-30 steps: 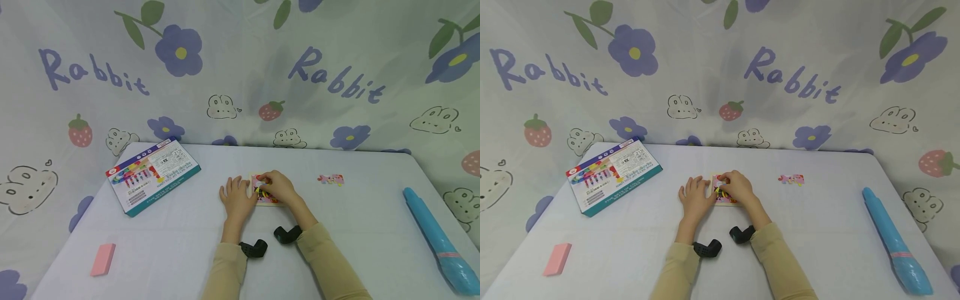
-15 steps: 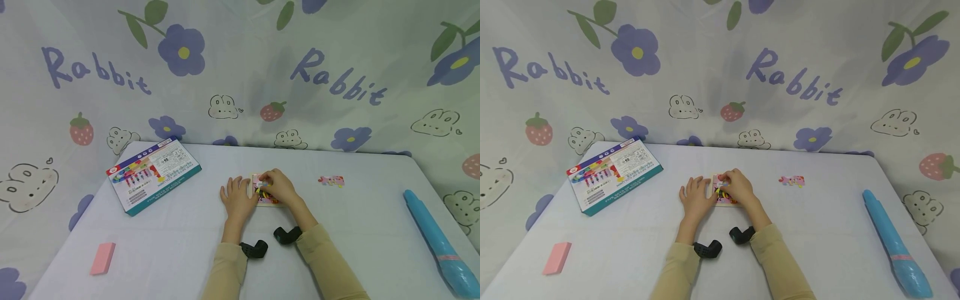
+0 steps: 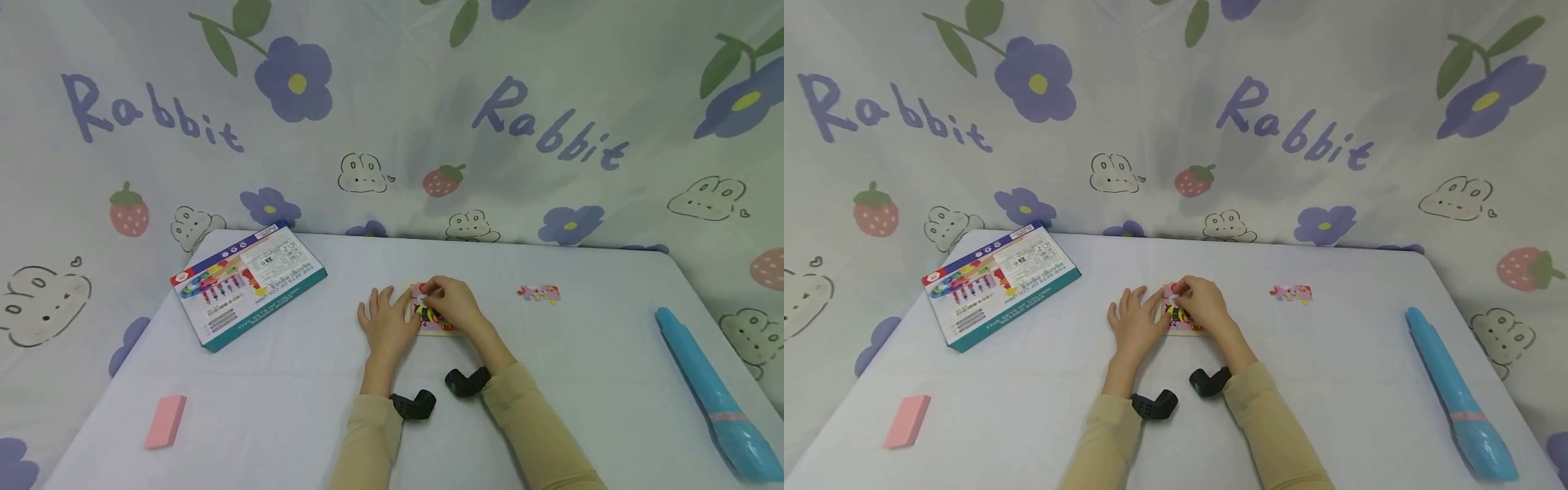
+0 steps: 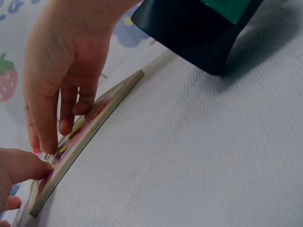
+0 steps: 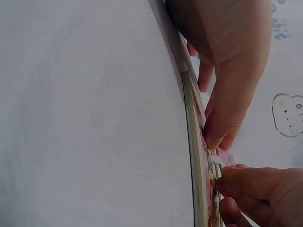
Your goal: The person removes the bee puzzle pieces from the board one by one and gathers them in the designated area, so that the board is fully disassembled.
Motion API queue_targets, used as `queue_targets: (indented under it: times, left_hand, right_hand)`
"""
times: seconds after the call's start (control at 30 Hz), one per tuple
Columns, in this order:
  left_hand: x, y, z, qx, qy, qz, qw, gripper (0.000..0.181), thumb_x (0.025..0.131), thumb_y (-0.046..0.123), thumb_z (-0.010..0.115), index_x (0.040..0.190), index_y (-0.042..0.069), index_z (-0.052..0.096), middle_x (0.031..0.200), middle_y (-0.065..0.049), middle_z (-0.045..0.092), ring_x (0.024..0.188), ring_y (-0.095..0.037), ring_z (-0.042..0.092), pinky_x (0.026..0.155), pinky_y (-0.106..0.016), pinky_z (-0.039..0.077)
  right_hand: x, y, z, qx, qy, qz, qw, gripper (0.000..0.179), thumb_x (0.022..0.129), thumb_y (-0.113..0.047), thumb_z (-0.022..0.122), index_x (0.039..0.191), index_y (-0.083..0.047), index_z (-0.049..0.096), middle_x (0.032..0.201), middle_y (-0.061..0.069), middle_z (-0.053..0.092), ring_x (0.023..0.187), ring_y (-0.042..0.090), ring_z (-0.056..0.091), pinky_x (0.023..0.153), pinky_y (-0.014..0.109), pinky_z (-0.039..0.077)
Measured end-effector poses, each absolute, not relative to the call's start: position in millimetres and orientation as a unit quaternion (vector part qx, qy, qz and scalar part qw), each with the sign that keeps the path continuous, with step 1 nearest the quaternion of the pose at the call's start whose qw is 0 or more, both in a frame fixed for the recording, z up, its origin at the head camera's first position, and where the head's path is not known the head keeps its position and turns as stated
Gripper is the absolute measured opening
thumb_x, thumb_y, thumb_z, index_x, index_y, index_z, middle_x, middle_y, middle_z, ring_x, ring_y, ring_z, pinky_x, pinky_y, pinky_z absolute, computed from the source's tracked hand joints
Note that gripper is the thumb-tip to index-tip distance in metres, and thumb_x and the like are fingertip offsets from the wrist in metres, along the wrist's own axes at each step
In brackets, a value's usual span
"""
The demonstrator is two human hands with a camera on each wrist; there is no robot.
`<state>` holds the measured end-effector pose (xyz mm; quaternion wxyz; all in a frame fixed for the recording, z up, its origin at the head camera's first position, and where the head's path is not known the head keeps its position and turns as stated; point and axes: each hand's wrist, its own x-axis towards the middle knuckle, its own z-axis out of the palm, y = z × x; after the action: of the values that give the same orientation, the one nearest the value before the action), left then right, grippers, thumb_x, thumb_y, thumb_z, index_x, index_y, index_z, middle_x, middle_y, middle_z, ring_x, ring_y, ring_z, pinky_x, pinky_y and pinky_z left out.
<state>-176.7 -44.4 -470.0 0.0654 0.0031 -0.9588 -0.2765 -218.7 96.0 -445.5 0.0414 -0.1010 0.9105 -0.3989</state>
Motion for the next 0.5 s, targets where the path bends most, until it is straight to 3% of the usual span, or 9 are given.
queue_targets:
  times: [0.2,0.33,0.5]
  left_hand:
    - [-177.5,-44.4,-469.9,0.002,-0.959,-0.275,0.064,0.046,0.084,0.032,0.06,0.13,0.026,0.055,0.139,-0.012,0.039,0.136,-0.036,0.019,0.105,-0.06,0.006]
    - [-177.2,-44.3,-470.4,0.003,-0.958,-0.28,0.065,0.044,0.084,0.032,0.06,0.128,0.025,0.057,0.139,-0.012,0.04,0.136,-0.036,0.019,0.105,-0.06,0.006]
    - [-177.1,-44.8,-471.2,0.004,-0.959,-0.277,0.065,0.044,0.084,0.033,0.061,0.127,0.024,0.058,0.139,-0.012,0.04,0.136,-0.035,0.019,0.105,-0.059,0.006]
  right_hand:
    - [-218.3,94.9,-443.1,-0.114,0.901,-0.418,0.023,0.022,0.081,-0.005,0.065,0.099,-0.007,0.055,0.087,0.007,0.065,0.076,0.017,0.059,0.068,0.032,0.047]
    - [-220.2,96.9,-441.9,-0.08,0.897,-0.432,0.044,0.031,0.083,-0.008,0.065,0.111,-0.009,0.053,0.092,0.009,0.065,0.081,0.019,0.06,0.071,0.033,0.048]
    - [-219.7,101.1,-439.5,-0.06,0.896,-0.436,0.053,0.029,0.086,-0.013,0.064,0.113,-0.011,0.053,0.094,0.008,0.064,0.084,0.02,0.059,0.072,0.033,0.048]
